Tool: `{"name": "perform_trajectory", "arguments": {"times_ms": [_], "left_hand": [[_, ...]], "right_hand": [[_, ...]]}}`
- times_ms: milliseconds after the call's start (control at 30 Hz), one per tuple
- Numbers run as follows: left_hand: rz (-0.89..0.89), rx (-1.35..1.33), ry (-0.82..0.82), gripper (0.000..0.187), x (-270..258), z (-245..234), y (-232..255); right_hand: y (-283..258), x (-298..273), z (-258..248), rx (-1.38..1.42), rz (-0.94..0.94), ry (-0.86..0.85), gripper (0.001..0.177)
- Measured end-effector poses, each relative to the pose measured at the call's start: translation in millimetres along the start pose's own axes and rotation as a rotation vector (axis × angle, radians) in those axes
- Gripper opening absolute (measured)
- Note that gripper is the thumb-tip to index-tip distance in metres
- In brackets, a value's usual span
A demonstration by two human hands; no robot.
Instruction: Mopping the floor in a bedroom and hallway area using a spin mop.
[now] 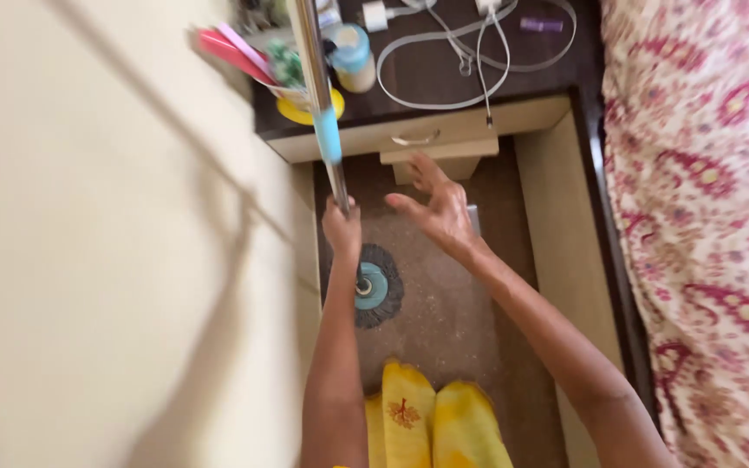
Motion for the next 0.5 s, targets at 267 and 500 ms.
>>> {"name": "perform_trajectory", "arguments": {"times_ms": [267, 500], "left_hand": [[-0.289, 0.273, -0.161, 0.048, -96, -88, 20], [-0.622, -0.622, 0.252, 0.068, -233, -297, 223]], "right_hand": [[-217, -39, 39, 0.049, -0.288, -0.104, 0.070], [-184, -150, 96, 0.289, -0.386, -0.225, 0.014]]}}
Point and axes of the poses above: each hand's wrist, its own x-axis towards the middle knuckle, its own z-axis out of the palm, y = z × x, the point moved 2 cm from there along x, towards the middle knuckle, and after that the axes turned 4 degrees about -z, right-handed, at the moved point
